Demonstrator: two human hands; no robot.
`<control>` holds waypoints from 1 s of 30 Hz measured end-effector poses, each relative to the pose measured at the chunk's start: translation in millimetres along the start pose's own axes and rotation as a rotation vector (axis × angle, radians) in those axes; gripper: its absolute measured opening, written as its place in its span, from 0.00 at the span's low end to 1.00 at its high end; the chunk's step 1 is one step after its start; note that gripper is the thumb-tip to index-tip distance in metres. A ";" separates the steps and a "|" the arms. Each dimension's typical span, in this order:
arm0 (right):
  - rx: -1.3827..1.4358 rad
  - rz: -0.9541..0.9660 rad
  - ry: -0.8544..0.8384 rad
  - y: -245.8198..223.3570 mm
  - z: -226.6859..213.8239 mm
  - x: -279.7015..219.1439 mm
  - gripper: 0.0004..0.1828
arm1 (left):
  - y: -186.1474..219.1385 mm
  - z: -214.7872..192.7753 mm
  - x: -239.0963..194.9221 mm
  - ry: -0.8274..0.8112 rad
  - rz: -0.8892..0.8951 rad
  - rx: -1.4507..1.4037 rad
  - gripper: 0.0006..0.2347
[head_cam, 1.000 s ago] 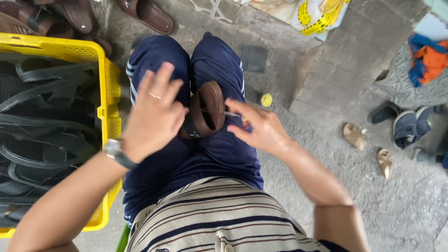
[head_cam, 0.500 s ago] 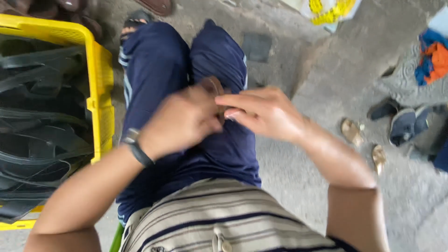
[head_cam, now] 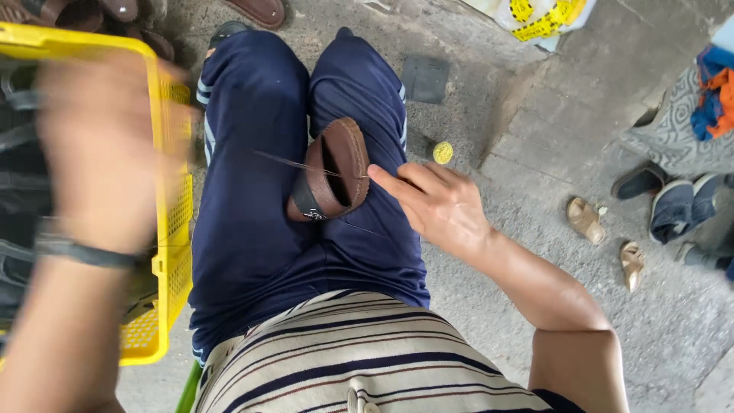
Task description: The person sits on a low stool and sews a brown leather sandal held on their lap. They use a needle and thread to stitch the sandal strap, repeatedly pulling the thread through the leather.
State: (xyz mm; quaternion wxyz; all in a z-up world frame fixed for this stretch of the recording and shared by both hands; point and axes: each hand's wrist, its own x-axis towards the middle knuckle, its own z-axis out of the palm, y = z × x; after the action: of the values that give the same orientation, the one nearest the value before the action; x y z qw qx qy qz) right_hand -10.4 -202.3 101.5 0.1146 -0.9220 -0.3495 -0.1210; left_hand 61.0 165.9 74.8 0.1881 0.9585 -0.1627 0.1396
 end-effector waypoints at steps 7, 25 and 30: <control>-0.238 0.024 -0.149 -2.2 -5.4 5.9 0.20 | 107.4 81.3 -1.3 -0.069 0.416 -0.508 0.19; 0.185 0.215 -0.026 -1.1 51.4 -12.9 0.08 | 114.0 65.2 -14.1 -0.423 -0.264 -1.390 0.06; 0.090 0.148 0.091 -9.3 26.0 -5.0 0.13 | 121.5 71.5 -6.0 -0.618 -0.326 -1.169 0.14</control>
State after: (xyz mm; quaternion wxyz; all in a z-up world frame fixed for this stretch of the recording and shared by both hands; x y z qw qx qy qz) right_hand -16.6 -190.9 76.6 0.1804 -0.9328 -0.2797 -0.1382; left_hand 26.0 32.0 47.5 0.6386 0.7075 -0.1113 -0.2816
